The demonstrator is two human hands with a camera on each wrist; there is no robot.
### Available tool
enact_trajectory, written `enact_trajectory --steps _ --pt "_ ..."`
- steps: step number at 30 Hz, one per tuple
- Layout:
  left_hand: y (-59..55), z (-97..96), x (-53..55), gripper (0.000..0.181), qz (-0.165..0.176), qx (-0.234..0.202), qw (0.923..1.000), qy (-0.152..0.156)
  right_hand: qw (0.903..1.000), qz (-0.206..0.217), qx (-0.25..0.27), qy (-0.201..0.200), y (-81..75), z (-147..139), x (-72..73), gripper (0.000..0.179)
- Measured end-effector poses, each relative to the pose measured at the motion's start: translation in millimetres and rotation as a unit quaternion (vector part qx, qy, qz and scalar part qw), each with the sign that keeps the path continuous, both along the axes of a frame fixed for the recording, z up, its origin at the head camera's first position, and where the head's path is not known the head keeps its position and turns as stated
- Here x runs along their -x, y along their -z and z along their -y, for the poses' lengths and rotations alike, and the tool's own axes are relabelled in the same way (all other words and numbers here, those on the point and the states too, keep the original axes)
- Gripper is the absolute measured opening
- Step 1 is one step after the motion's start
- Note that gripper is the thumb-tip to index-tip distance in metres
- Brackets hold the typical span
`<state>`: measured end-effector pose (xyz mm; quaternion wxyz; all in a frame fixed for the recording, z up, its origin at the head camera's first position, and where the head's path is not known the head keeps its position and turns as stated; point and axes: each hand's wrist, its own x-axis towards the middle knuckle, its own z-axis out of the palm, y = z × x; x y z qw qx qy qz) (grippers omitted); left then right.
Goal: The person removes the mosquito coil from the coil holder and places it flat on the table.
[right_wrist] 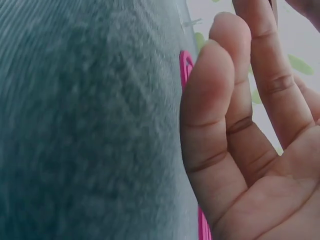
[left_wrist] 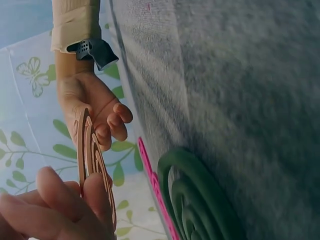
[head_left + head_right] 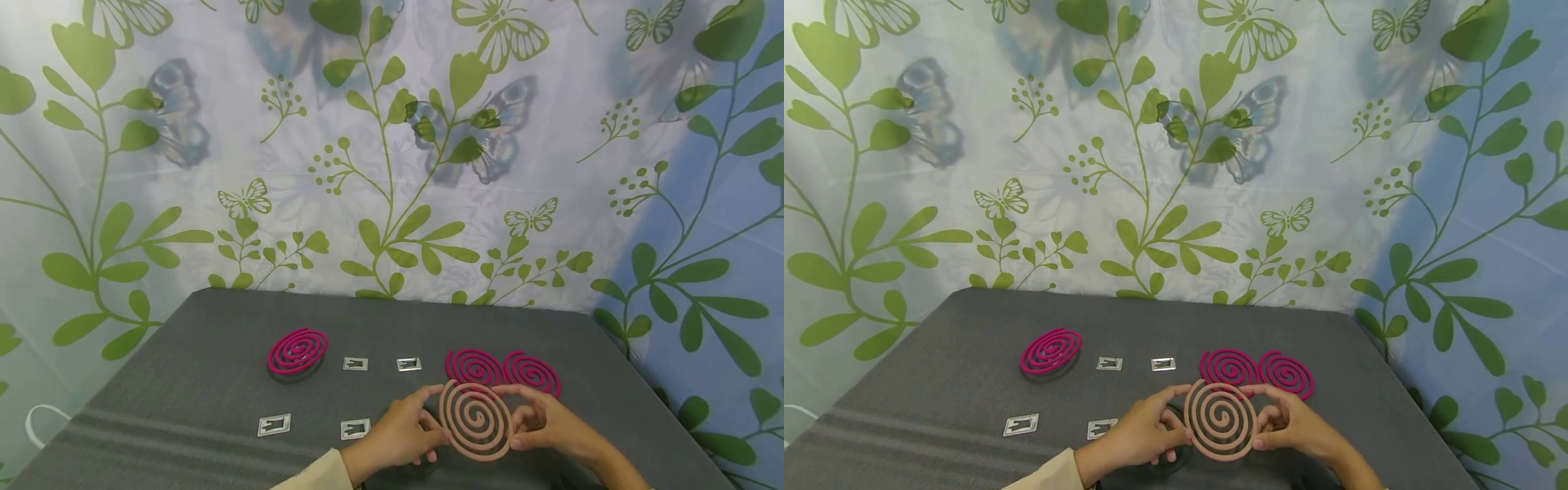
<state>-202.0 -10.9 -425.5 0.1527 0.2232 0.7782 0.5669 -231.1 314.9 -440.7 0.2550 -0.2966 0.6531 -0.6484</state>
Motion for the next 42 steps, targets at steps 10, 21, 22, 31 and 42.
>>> enact_trajectory --steps 10,21,22,31,42 --pt "3.2 -13.6 -1.8 0.073 0.06 0.001 0.9981 0.014 0.9987 0.031 -0.039 0.006 4.5 -17 0.7 0.058" --pt "4.9 -22.5 -7.1 0.074 0.115 -0.005 0.9934 -0.003 0.9976 0.042 -0.056 -0.002 8.4 -26 1.6 0.07" --pt "4.8 -22.9 -7.0 0.075 0.118 -0.003 0.993 -0.002 0.9974 0.041 -0.059 -0.002 8.2 -26 1.6 0.071" --pt "7.8 -24.2 -6.5 0.073 0.173 -0.03 0.9842 0.021 0.9965 0.038 -0.072 -0.018 6.8 -28 2.6 0.069" --pt "8.6 -21.0 2.0 0.075 0.208 -0.011 0.9745 0.085 0.996 0.022 -0.076 -0.042 4.3 -26 5.0 0.072"
